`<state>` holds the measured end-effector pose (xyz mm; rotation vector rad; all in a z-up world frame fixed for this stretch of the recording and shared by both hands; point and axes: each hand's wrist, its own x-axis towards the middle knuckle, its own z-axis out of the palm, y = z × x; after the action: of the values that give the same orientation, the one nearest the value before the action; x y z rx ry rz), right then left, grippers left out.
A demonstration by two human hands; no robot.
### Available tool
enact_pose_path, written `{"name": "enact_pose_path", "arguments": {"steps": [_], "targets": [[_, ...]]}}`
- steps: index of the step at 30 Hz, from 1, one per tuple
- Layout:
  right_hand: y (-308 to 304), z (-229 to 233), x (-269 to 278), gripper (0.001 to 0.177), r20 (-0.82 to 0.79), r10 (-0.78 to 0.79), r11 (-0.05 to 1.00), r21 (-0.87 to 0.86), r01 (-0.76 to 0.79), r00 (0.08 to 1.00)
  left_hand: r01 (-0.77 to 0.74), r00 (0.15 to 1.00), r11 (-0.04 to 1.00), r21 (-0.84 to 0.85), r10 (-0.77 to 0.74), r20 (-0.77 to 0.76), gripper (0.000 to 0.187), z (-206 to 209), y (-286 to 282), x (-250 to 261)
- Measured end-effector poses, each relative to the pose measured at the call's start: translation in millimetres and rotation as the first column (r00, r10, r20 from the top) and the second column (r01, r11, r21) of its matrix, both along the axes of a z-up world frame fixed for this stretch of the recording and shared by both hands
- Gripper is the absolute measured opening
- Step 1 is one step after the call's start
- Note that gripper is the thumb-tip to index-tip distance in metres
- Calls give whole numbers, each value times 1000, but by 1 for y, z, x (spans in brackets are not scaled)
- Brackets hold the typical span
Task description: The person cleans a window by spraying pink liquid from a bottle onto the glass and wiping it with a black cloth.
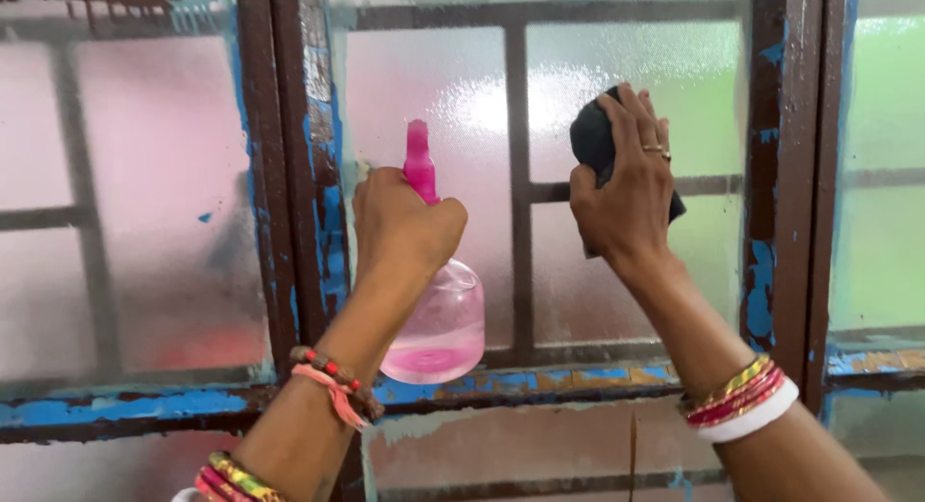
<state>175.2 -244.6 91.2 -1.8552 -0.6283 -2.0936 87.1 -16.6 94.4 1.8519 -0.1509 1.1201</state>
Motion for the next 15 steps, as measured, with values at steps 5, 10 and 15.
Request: {"name": "enact_pose_path", "arguments": {"steps": [5,10,15], "targets": [[0,-7,-8,71,-83,4,993,-118,-13,997,-70,978,992,102,49,202,17,-6,5,43],[-12,4,-9,71,-111,26,998,57,-19,994,-386,804,908,166,242,544,21,-4,10,52],[8,-4,-5,73,-84,-11,989,146,23,996,76,994,997,7,-76,82,8,-3,19,13]]}}
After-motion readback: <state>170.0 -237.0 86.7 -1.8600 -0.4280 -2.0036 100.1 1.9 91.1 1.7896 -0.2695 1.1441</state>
